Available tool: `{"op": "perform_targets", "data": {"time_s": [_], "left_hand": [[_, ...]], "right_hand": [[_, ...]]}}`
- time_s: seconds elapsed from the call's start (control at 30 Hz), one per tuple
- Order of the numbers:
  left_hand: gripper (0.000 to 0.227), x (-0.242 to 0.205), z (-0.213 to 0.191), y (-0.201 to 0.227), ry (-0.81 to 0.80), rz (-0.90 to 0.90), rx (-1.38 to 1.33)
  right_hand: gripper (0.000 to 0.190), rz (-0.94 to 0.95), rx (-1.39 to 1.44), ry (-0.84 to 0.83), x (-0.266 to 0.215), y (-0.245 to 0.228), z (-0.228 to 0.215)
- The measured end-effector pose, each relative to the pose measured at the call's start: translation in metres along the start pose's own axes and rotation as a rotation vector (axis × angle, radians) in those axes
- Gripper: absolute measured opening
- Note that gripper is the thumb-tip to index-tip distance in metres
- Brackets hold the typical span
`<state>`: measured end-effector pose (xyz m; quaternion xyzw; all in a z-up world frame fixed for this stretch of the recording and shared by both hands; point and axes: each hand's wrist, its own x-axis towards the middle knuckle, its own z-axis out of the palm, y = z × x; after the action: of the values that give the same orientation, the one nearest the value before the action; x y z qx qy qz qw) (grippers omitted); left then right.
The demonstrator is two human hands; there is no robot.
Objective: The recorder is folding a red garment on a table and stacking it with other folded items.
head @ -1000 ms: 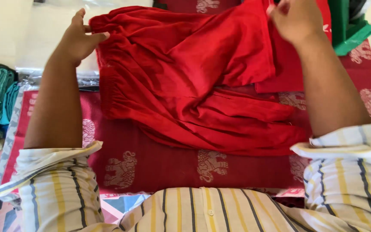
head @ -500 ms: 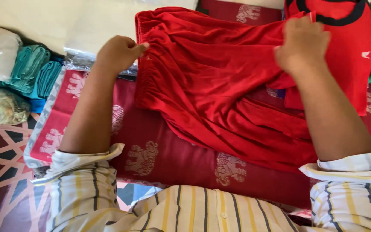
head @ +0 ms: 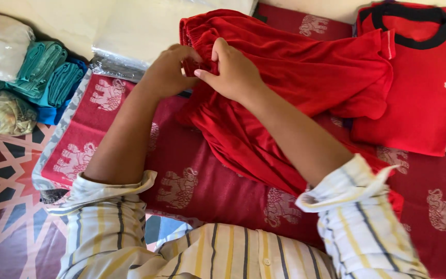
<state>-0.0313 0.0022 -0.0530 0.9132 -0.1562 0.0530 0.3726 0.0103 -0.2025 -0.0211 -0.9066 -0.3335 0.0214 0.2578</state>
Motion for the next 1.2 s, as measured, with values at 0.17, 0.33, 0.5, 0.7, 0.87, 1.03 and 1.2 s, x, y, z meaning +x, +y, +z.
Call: {"op": "perform_targets", "data": {"time_s": [0.17, 0.33, 0.5, 0.7, 0.87, 1.03, 1.2], "left_hand": [[0.057, 0.000, -0.002, -0.009, 0.034, -0.538, 0.415], [0.041, -0.004, 0.005, 0.000, 0.006, -0.469, 0.454], [0.029, 0.000, 0.008, -0.032, 0.178, -0.449, 0.326], [0.031, -0.010, -0.014, 0.016, 0.164, -0.512, -0.025], [0.021, -0.014, -0.024, 0.021, 0.202, -0.441, -0.324], [0.041, -0.009, -0.026, 0.022, 0.110, -0.497, -0.239], [0.032, -0.008, -0.028, 0.053, 0.087, -0.644, -0.322]], "right_hand": [[0.028, -0.098, 0.219, 0.253, 0.019, 0.034, 0.046], [0.018, 0.042, 0.382, 0.220, 0.025, 0.070, 0.065], [0.011, 0.014, 0.430, 0.198, 0.037, 0.096, 0.080], [0.010, 0.096, 0.984, 0.217, 0.042, 0.121, 0.089], [0.015, 0.150, 1.199, 0.199, 0.044, 0.126, 0.083], [0.012, 0.166, 1.168, 0.221, 0.041, 0.110, 0.078], [0.012, 0.068, 1.091, 0.284, 0.028, 0.061, 0.064]]}}
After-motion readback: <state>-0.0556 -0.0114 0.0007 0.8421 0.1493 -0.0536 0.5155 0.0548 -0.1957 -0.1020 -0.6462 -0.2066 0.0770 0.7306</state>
